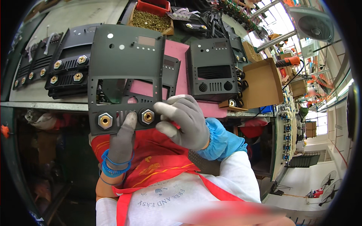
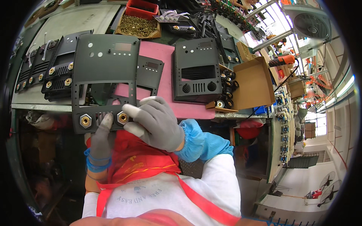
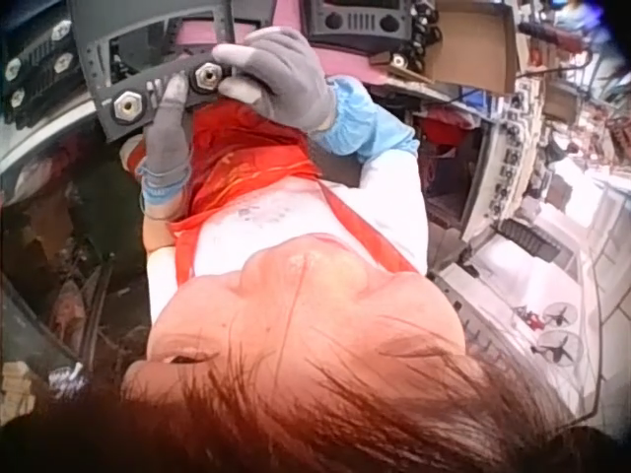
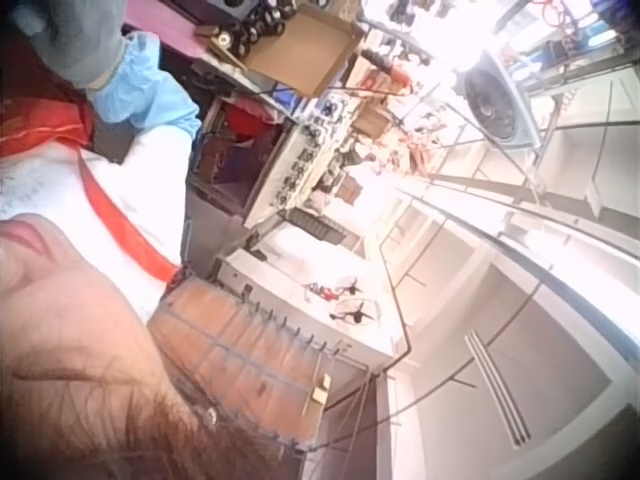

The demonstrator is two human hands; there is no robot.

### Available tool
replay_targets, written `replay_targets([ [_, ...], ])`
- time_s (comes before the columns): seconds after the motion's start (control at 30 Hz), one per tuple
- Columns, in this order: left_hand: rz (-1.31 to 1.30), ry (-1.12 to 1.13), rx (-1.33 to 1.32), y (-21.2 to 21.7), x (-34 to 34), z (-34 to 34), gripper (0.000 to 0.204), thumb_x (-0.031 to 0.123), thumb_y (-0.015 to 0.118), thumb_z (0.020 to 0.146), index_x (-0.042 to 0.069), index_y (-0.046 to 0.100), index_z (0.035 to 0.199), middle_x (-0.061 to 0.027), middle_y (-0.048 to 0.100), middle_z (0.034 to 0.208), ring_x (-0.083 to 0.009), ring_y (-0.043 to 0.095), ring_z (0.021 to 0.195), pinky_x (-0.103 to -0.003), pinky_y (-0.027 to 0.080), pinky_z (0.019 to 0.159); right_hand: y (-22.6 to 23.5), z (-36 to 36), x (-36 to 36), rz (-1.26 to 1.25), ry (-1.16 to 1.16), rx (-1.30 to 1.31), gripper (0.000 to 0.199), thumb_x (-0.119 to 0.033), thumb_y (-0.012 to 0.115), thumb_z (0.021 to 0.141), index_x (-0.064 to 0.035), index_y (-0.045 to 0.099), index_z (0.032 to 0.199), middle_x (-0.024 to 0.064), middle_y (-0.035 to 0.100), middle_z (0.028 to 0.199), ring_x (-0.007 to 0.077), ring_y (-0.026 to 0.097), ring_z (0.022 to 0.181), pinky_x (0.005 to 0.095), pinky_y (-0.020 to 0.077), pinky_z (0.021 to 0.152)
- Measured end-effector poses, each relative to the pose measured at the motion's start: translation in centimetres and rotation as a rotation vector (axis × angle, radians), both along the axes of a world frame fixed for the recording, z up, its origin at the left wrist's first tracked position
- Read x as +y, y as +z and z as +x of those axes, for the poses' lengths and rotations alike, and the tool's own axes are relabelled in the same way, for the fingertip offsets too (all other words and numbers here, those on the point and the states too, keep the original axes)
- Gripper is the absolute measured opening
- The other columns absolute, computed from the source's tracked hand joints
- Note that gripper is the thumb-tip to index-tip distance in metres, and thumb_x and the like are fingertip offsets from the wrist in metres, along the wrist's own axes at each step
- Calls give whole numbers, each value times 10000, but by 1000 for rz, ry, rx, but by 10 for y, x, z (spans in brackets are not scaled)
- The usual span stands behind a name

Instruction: Assembling components into black plastic electronic enclosures at a workshop bench.

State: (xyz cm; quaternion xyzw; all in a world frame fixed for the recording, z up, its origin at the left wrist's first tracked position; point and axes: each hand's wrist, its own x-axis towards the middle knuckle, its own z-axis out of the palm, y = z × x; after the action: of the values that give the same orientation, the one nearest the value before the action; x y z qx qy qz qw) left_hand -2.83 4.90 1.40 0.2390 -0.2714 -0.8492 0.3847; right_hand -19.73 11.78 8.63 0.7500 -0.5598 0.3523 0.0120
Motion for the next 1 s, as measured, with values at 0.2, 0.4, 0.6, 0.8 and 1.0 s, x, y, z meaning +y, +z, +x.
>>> replay_targets([
  [0.2, -6, -10, 50, -5, -3, 0, 203, 81, 467, 978, -11, 593, 1107, -61, 596, 1028, -125, 569, 942, -280, 473, 860, -8, -7, -20, 139, 238, 121, 269, -136, 661, 810, -109, 633, 1077, 56, 602, 1127, 234, 564, 1008, 392, 416, 935],
  [0.4, -76, -33, -42, -4, -2, -5, 217, 89, 461, 975, -25, 587, 1111, -71, 596, 1010, -129, 567, 921, -285, 476, 856, -14, -10, -19, 192, 214, 34, 259, -111, 698, 777, -128, 647, 1029, 40, 634, 1083, 228, 588, 967, 363, 431, 873],
  [0.6, -48, 107, -24, 3, 2, -6, 235, 85, 455, 974, -31, 593, 1126, -70, 608, 1031, -127, 571, 931, -286, 476, 853, -21, 11, -19, 107, 52, -126, 321, -57, 763, 691, -107, 652, 988, 46, 656, 955, 247, 612, 890, 362, 447, 795],
  [0.8, -548, 109, -208, -5, -19, 2, 123, 63, 520, 959, -2, 609, 1013, -18, 603, 887, -82, 566, 856, -274, 486, 751, -2, 4, -39, 97, 171, 174, 656, -491, 694, 791, -1, 577, 1210, 173, 593, 1142, 360, 562, 1071, 434, 416, 933],
  [1.0, -833, 104, -444, 28, -46, 41, 222, 170, 528, 979, 7, 588, 1118, -54, 617, 921, -126, 590, 855, -290, 500, 756, -2, 39, -84, 121, 229, 178, 781, -359, 778, 699, -90, 484, 1371, 86, 579, 1019, 266, 576, 928, 406, 379, 920],
])
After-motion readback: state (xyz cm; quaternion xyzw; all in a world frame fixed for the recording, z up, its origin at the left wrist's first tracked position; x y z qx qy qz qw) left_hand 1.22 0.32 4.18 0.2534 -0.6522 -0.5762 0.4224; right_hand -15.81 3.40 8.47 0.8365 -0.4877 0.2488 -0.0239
